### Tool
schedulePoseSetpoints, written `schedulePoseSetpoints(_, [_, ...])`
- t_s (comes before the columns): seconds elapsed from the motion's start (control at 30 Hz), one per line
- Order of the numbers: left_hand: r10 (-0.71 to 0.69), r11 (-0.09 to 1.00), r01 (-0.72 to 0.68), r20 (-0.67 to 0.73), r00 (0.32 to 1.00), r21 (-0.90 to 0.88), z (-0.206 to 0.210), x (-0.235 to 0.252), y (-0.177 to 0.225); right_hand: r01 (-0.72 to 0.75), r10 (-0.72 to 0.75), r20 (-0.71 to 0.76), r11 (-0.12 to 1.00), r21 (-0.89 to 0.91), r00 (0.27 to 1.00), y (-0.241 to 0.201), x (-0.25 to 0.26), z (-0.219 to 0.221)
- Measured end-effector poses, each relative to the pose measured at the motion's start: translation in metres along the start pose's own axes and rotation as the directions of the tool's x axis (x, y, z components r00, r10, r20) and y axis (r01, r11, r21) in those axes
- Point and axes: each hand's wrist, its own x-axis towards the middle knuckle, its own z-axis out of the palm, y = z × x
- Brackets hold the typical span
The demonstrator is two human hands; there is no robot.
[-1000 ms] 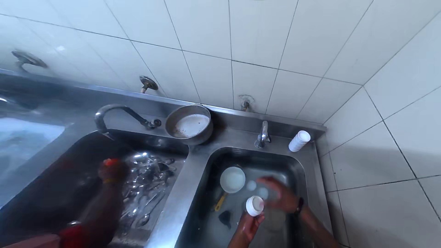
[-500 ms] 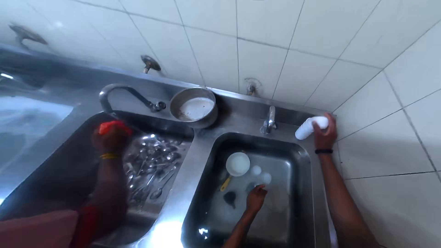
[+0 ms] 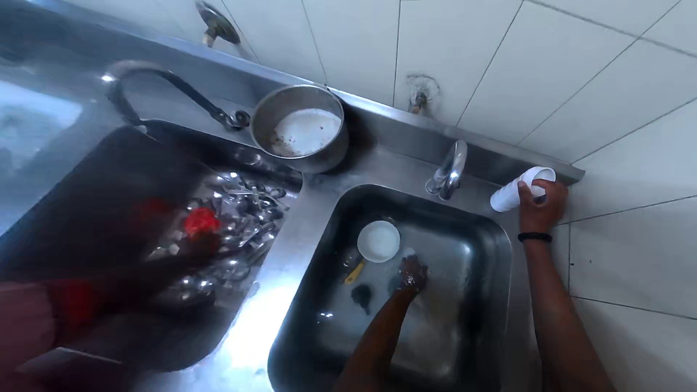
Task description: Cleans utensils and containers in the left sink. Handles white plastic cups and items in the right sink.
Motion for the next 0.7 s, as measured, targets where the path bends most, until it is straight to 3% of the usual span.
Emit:
schedulePoseSetpoints(0.1, [-0.128, 0.919, 0.108, -0.028, 0.991, -0.380, 0.012, -0.005, -0.004, 0.028, -0.027, -0.019, 0.999, 0.047, 0.999, 0.004, 0.001, -0.001])
schedulePoseSetpoints(0.13, [-0.099, 0.941, 0.071, -0.069, 0.993, -0.331, 0.023, -0.001, -0.009, 0.032, -0.030, -0.032, 0.998, 0.062, 0.999, 0.003, 0.002, -0.003])
schedulePoseSetpoints(0.23, [0.055, 0.991, -0.063, 0.069, 0.996, 0.116, 0.022, -0.003, -0.014, 0.029, -0.028, -0.028, 0.999, 0.046, 0.999, 0.001, 0.005, -0.005])
schedulePoseSetpoints(0.33, [0.029, 0.982, -0.037, 0.042, 0.999, 0.186, 0.026, -0.016, -0.026, 0.002, -0.001, 0.020, 0.999, -0.049, 1.000, -0.003, 0.009, -0.008])
schedulePoseSetpoints(0.57, [-0.018, 0.990, 0.027, 0.068, 0.998, -0.140, 0.030, -0.061, -0.055, 0.021, 0.046, 0.256, 0.967, -0.254, 0.966, -0.029, 0.019, -0.037])
schedulePoseSetpoints(0.7, [-0.055, 0.879, 0.105, 0.119, 0.991, -0.466, 0.026, -0.092, -0.059, -0.101, 0.187, 0.296, 0.954, -0.283, 0.937, -0.049, 0.024, -0.043])
